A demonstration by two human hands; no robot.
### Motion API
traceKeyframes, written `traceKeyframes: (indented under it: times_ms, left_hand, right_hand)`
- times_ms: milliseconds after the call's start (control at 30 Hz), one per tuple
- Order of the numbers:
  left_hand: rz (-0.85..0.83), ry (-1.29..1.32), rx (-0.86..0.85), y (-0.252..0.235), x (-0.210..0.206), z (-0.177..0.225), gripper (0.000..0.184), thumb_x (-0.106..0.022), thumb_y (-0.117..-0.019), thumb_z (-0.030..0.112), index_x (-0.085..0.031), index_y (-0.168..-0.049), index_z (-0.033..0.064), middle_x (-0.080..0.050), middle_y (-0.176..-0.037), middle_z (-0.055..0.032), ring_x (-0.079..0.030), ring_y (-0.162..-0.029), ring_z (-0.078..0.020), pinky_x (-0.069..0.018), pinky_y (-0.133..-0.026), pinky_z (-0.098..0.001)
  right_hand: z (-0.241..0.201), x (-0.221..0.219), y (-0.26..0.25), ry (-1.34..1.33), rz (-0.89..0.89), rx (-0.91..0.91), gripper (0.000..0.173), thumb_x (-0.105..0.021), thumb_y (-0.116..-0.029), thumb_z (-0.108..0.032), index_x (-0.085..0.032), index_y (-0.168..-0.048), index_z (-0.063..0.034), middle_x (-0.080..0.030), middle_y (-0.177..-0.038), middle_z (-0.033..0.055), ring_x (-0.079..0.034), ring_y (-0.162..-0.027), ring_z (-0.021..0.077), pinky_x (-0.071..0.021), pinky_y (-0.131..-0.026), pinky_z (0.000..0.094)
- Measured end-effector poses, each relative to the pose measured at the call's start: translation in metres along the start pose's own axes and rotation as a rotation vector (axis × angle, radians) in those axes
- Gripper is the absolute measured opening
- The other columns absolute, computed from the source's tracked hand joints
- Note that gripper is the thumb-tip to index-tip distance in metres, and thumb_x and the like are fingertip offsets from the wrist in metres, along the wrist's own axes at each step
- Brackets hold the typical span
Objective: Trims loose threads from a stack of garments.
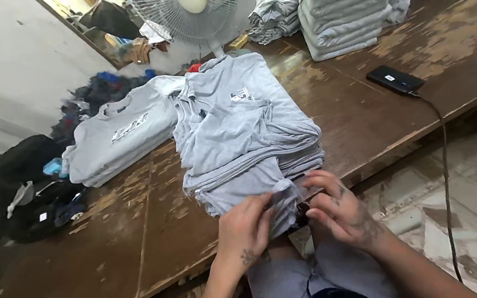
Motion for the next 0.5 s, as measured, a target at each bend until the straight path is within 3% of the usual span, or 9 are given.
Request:
traceKeyframes:
  times_ms: [33,133,167,267,367,433,500]
  left_hand:
    - [0.03,0.115,0.061,0.001,0.001,-0.006,0.032,-0.06,-0.0976,0.022,-0.07,-0.118,-0.0009,-0.072,-0.095,-0.0088,-0.068,-0.076,-0.014,-0.0574,-0.067,-0.0314]
    - [0.124,0.483,0.242,0.0,-0.015,-0.026,0.039,-0.063,-0.0954,0.017,-0.059,-0.123,-0.0097,-0.066,-0.088,-0.001,-0.059,-0.073,0.0001,-0.0516,-0.066,-0.0174]
    - [0.119,0.532,0.284,0.001,-0.025,-0.033,0.039,-0.061,-0.0953,0.014,-0.058,-0.125,-0.0103,-0.065,-0.089,-0.0007,-0.06,-0.075,-0.0003,-0.0523,-0.067,-0.0182]
    - [0.017,0.429,0.293,0.006,-0.038,-0.041,0.039,-0.06,-0.0956,0.016,-0.061,-0.128,-0.0057,-0.066,-0.087,-0.0024,-0.06,-0.073,-0.0041,-0.0522,-0.066,-0.022]
    - [-0.098,0.258,0.224,0.014,-0.026,-0.035,0.041,-0.056,-0.0981,0.021,-0.061,-0.132,-0.0006,-0.069,-0.096,-0.0068,-0.064,-0.077,-0.0121,-0.0554,-0.069,-0.0315]
    - [-0.107,0.122,0.119,0.016,-0.015,-0.024,0.039,-0.055,-0.0979,0.022,-0.064,-0.129,0.0008,-0.072,-0.103,-0.0105,-0.07,-0.083,-0.0194,-0.0583,-0.072,-0.0395]
    - [-0.076,0.024,-0.024,0.011,-0.007,-0.007,0.034,-0.057,-0.0959,0.021,-0.07,-0.123,0.004,-0.072,-0.096,-0.0103,-0.07,-0.077,-0.0219,-0.0572,-0.063,-0.0399]
  right_hand:
    - [0.005,-0.002,-0.004,-0.02,-0.008,-0.047,0.049,-0.045,-0.1072,-0.048,-0.063,-0.094,-0.005,-0.067,-0.119,0.0194,-0.063,-0.12,0.0281,-0.0508,-0.102,0.0399]
    - [0.016,-0.021,-0.021,-0.065,-0.073,-0.16,0.061,-0.054,-0.1008,-0.054,-0.066,-0.121,0.0028,-0.07,-0.119,0.0215,-0.069,-0.11,0.0294,-0.0569,-0.095,0.0427]
    - [0.019,-0.029,-0.026,-0.058,-0.097,-0.165,0.054,-0.059,-0.1003,-0.046,-0.067,-0.12,0.0037,-0.072,-0.113,0.0206,-0.071,-0.103,0.0291,-0.0586,-0.091,0.0424]
    - [0.022,-0.035,-0.028,0.05,-0.122,-0.104,0.021,-0.064,-0.0964,-0.017,-0.072,-0.097,0.0023,-0.074,-0.088,0.0163,-0.074,-0.078,0.0281,-0.0606,-0.073,0.041]
    - [0.017,-0.013,-0.018,0.108,-0.187,-0.098,0.017,-0.061,-0.0964,-0.01,-0.074,-0.095,0.0006,-0.075,-0.087,0.0148,-0.075,-0.078,0.0273,-0.0613,-0.074,0.0404]
    - [0.013,-0.003,-0.01,0.134,-0.162,-0.037,0.018,-0.058,-0.0977,-0.01,-0.073,-0.094,-0.0007,-0.074,-0.085,0.0139,-0.074,-0.077,0.0256,-0.0608,-0.072,0.0378]
    - [0.008,0.002,-0.003,0.143,-0.1,0.028,0.021,-0.054,-0.0993,-0.01,-0.072,-0.092,-0.0016,-0.073,-0.082,0.0132,-0.073,-0.076,0.0237,-0.0596,-0.07,0.0348]
Point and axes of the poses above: each hand's wrist, its own y-axis away from the middle knuckle, its own x-axis out of the back of the hand, z = x × y, the point moved 4 cm from there along -y, towards the middle knuckle
